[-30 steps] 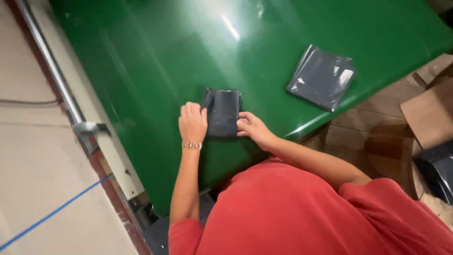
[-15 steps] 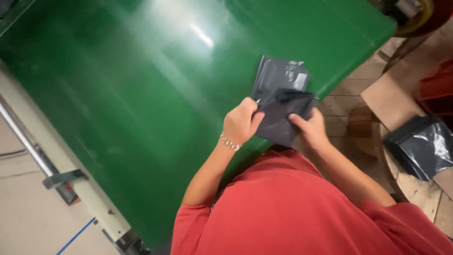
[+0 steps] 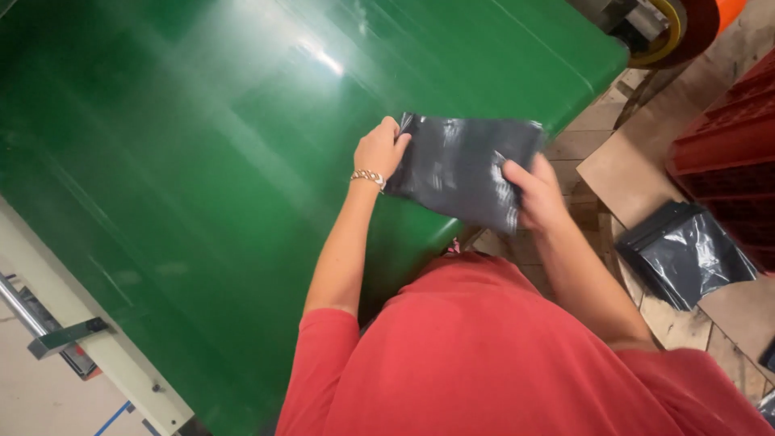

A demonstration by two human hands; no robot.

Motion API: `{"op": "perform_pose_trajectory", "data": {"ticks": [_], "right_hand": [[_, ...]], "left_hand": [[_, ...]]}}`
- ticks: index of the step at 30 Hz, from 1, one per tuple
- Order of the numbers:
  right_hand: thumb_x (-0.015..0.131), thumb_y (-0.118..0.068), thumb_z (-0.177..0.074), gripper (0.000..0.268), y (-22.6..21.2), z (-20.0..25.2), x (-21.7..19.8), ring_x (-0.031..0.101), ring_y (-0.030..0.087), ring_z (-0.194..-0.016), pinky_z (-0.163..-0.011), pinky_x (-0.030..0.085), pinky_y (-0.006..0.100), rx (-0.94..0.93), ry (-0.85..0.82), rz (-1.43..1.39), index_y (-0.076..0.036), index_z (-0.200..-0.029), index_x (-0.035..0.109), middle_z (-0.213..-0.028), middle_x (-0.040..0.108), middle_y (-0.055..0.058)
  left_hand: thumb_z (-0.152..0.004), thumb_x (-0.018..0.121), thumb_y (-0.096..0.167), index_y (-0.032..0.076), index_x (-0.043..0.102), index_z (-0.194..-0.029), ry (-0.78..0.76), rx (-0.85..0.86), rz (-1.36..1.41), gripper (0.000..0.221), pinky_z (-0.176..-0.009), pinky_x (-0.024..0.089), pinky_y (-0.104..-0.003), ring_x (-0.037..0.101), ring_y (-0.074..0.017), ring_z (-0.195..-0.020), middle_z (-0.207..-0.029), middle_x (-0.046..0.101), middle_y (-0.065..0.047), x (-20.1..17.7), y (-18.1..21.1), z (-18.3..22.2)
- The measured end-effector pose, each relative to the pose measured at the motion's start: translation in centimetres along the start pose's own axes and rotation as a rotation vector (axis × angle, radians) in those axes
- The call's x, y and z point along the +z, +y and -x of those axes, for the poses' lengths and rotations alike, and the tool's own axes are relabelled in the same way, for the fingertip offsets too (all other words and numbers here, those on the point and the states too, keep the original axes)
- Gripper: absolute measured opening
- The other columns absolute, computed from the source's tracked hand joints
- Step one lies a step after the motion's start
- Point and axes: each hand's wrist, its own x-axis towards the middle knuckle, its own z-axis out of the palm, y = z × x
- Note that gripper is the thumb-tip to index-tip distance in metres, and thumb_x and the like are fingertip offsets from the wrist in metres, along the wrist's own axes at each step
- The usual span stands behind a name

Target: Folding and stacking plastic bags from a conveyor belt into a crate.

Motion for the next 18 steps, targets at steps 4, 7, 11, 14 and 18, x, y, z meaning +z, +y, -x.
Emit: {"op": "perform_pose_trajectory", "data": {"ticks": [4, 7, 11, 14, 18], "right_hand": [[0.069, -0.013, -0.093, 0.025, 5.5, -5.8, 1.5, 0.07, 0.018, -0.082, -0.067, 0.06, 0.037, 0.084, -0.148, -0.008, -0.01, -0.117, 0.061, -0.095, 0.068, 0.005], [0.067, -0.008, -0.095, 0.017, 8.9, -8.5, 0.0, 0.071, 0.016, -0.078, -0.063, 0.06, 0.032, 0.092, -0.224, 0.19, -0.009, -0.111, 0.061, -0.088, 0.068, 0.005], [0.064, -0.01, -0.097, 0.018, 8.7, -8.6, 0.2, 0.067, 0.017, -0.084, -0.068, 0.058, 0.035, 0.004, -0.194, 0.327, -0.007, -0.114, 0.057, -0.094, 0.066, 0.007], [0.065, -0.011, -0.096, 0.026, 8.0, -8.8, 0.7, 0.065, 0.029, -0.098, -0.079, 0.055, 0.044, -0.141, -0.152, 0.499, -0.001, -0.119, 0.055, -0.103, 0.066, 0.018], [0.066, -0.015, -0.093, 0.041, 5.6, -6.8, 2.3, 0.06, 0.054, -0.108, -0.086, 0.052, 0.061, -0.212, -0.121, 0.81, 0.004, -0.125, 0.051, -0.112, 0.064, 0.035]], "left_hand": [[-0.093, 0.064, 0.04, 0.018, 0.057, -0.095, -0.101, -0.02, 0.029, 0.023, -0.083, 0.055, -0.048, 0.07, -0.0368, -0.094, -0.09, 0.071, -0.01, 0.7, -2.8, -2.5], [-0.091, 0.064, 0.04, 0.023, 0.064, -0.091, -0.153, -0.044, 0.156, 0.017, -0.085, 0.055, -0.041, 0.069, -0.0273, -0.1, -0.093, 0.073, -0.002, 0.6, -3.9, -2.9], [-0.094, 0.05, 0.058, 0.016, 0.068, -0.092, -0.177, -0.142, 0.355, 0.045, -0.086, 0.057, -0.041, 0.071, -0.0258, -0.085, -0.088, 0.073, -0.008, -1.6, -2.1, -1.5], [-0.09, 0.042, 0.074, 0.015, 0.065, -0.094, -0.15, -0.219, 0.274, 0.063, -0.085, 0.058, -0.043, 0.073, -0.027, -0.085, -0.091, 0.073, -0.01, -3.4, 1.7, -0.5], [-0.081, 0.06, 0.072, 0.01, 0.055, -0.105, 0.054, -0.224, -0.052, 0.068, -0.086, 0.057, -0.052, 0.069, -0.0366, -0.101, -0.104, 0.066, -0.014, 0.3, 3.9, 0.4]]}}
